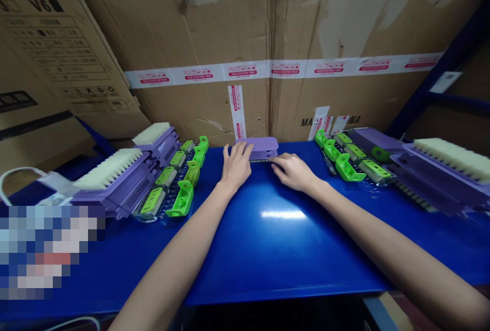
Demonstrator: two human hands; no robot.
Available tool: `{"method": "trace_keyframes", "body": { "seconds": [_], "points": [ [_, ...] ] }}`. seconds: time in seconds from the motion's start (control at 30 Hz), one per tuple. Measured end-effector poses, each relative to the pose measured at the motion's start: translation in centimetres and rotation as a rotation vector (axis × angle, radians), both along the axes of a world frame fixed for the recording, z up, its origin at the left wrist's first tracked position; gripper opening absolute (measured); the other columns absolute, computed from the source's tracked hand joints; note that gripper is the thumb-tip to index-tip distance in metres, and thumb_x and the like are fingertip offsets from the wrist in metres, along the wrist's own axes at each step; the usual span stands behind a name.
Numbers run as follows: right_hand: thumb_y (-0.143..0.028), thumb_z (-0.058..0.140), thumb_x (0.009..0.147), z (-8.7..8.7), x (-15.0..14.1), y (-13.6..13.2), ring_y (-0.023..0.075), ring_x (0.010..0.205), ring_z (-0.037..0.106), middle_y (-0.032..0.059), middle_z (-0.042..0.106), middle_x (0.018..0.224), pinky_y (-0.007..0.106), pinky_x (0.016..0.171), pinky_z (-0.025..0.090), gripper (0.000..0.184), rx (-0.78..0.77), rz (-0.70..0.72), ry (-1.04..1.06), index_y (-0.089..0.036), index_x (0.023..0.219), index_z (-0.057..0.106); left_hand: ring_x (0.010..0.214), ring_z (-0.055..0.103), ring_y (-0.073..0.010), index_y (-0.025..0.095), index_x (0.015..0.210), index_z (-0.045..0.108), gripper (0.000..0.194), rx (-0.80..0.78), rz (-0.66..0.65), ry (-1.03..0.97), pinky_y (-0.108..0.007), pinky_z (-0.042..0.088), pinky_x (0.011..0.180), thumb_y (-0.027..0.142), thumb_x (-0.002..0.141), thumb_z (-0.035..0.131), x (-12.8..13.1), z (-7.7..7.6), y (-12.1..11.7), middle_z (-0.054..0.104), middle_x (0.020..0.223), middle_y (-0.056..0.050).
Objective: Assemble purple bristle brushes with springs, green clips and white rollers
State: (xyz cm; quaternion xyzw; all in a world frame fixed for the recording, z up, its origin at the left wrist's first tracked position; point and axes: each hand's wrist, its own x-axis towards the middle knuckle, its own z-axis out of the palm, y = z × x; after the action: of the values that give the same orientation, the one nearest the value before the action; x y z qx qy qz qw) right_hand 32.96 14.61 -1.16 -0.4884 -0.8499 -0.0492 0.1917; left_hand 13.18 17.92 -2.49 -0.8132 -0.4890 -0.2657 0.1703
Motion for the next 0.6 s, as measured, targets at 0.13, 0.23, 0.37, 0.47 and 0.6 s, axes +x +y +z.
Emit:
{"method": "trace_keyframes", "body": {
  "seconds": [0.13, 0.23, 0.37, 0.47, 0.6],
  "points": [
    [-0.022, 0.041, 0.093, 2.3, 0.1, -0.8, 0.0215, 0.091, 0.063, 0.0091, 0.070, 0.097, 0.032, 0.081, 0.044, 0.032, 0.100, -0.070, 0.030, -0.015, 0.114, 0.064, 0.128, 0.043, -0.0289, 0.014, 0.133, 0.049, 0.049, -0.009, 0.048, 0.014, -0.053, 0.023, 0.111, 0.016, 0.084, 0.042, 0.2, -0.3, 0.0, 0.051, 0.137, -0.014],
    [-0.023, 0.042, 0.093, 3.4, 0.4, -1.8, 0.0209, 0.089, 0.063, 0.0082, 0.071, 0.096, 0.031, 0.078, 0.045, 0.031, 0.120, -0.113, 0.041, -0.016, 0.114, 0.064, 0.129, 0.041, -0.0300, 0.013, 0.133, 0.048, 0.049, 0.008, 0.058, 0.018, -0.052, 0.025, 0.110, 0.019, 0.085, 0.041, 0.5, -0.5, 0.0, 0.050, 0.137, -0.016],
    [-0.024, 0.043, 0.092, 3.5, 2.3, -3.9, 0.0220, 0.094, 0.062, 0.0085, 0.070, 0.098, 0.030, 0.077, 0.046, 0.030, 0.128, -0.164, -0.076, -0.016, 0.112, 0.065, 0.129, 0.040, -0.0308, 0.012, 0.134, 0.047, 0.050, 0.001, 0.064, 0.013, -0.051, 0.026, 0.109, 0.020, 0.085, 0.042, 0.7, -0.6, 0.0, 0.049, 0.137, -0.017],
    [-0.026, 0.044, 0.092, 3.2, 4.7, -5.5, 0.0234, 0.092, 0.063, 0.0086, 0.070, 0.097, 0.030, 0.069, 0.045, 0.029, 0.132, -0.285, -0.232, -0.018, 0.110, 0.064, 0.129, 0.039, -0.0315, 0.012, 0.134, 0.046, 0.050, -0.016, 0.067, 0.014, -0.051, 0.027, 0.109, 0.021, 0.085, 0.043, 0.8, -0.6, -0.1, 0.047, 0.137, -0.018],
    [-0.029, 0.042, 0.092, 3.0, 7.6, -7.0, 0.0229, 0.074, 0.066, 0.0085, 0.070, 0.097, 0.027, 0.052, 0.036, 0.028, 0.075, -0.550, -0.392, -0.021, 0.111, 0.061, 0.129, 0.039, -0.0326, 0.011, 0.134, 0.045, 0.051, -0.025, 0.070, 0.022, -0.052, 0.030, 0.106, 0.021, 0.084, 0.043, 0.9, -0.5, -0.2, 0.047, 0.137, -0.019]
  ]
}}
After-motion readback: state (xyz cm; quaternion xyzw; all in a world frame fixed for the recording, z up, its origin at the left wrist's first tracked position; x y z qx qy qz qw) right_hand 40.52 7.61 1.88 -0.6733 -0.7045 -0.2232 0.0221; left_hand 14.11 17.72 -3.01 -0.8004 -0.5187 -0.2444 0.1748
